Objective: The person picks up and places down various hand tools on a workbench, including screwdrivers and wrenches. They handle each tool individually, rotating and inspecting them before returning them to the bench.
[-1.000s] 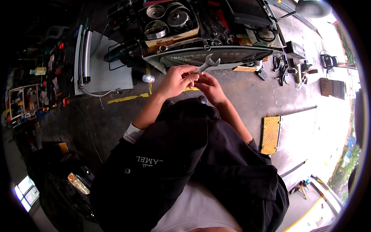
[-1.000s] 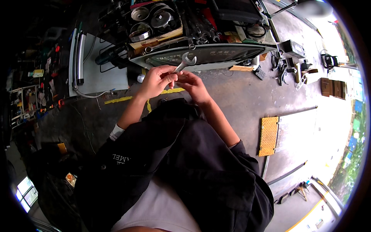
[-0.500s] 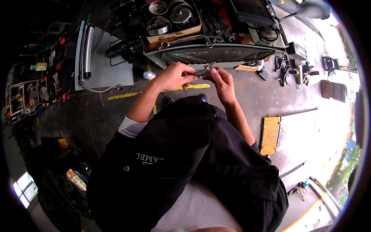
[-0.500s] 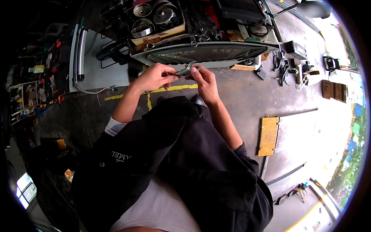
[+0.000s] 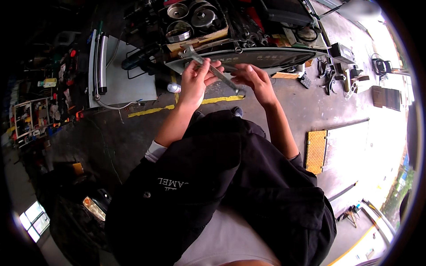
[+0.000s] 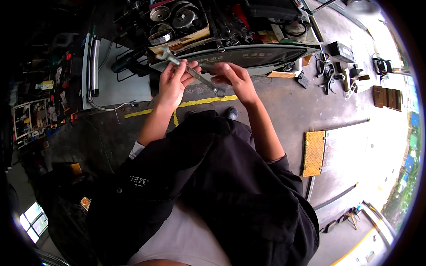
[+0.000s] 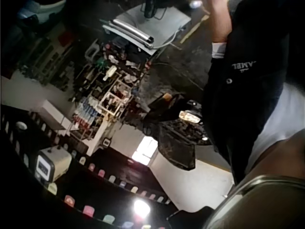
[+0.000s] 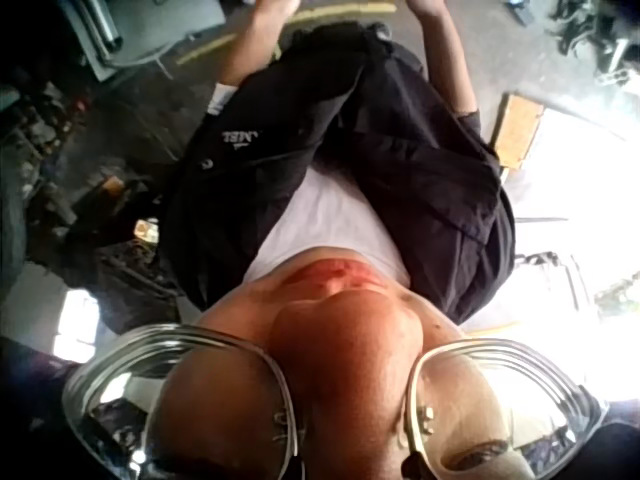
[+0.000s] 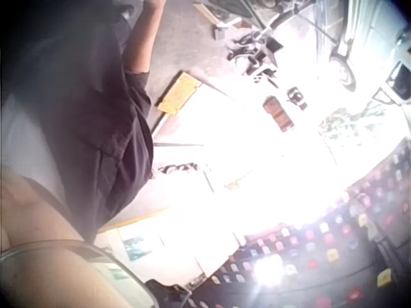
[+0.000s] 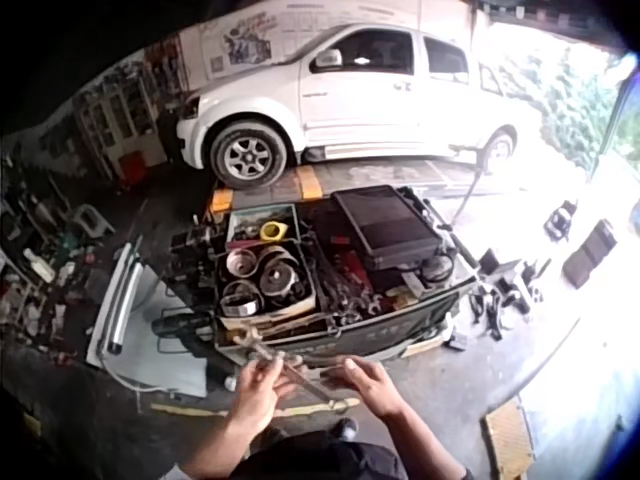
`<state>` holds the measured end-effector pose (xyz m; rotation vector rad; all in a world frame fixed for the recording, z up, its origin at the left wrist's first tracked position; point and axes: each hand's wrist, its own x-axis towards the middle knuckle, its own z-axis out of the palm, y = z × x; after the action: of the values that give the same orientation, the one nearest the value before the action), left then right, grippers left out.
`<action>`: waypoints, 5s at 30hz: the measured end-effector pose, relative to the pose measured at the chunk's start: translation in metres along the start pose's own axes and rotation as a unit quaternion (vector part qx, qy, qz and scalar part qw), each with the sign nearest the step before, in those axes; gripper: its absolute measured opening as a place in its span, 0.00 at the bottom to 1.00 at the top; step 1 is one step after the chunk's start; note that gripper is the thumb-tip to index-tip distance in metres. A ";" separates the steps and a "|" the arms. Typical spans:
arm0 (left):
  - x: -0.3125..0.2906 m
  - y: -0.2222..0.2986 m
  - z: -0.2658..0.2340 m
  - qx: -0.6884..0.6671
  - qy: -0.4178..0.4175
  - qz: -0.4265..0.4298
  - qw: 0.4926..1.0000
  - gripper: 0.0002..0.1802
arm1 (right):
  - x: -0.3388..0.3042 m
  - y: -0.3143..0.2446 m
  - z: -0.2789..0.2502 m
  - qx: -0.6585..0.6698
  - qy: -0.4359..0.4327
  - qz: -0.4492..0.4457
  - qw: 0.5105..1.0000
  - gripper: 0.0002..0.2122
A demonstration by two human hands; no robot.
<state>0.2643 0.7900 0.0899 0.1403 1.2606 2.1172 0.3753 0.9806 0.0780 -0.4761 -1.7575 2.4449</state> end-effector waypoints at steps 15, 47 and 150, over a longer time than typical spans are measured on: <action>-0.026 -0.038 0.007 -0.133 0.017 0.013 0.991 0.20 | -0.028 0.044 -0.008 0.193 0.079 0.053 0.977 0.15; -0.075 -0.091 0.050 -0.206 0.022 -0.031 0.978 0.39 | -0.068 0.052 -0.079 0.278 -0.006 0.072 0.958 0.15; 0.108 -0.258 0.052 0.645 -0.090 0.096 0.752 0.31 | 0.044 -0.041 -0.176 -0.527 -0.008 -0.188 0.829 0.07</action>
<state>0.3262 0.9744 -0.1181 1.0547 2.4033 0.9182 0.3824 1.1655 0.0568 -0.1144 -2.7431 1.0429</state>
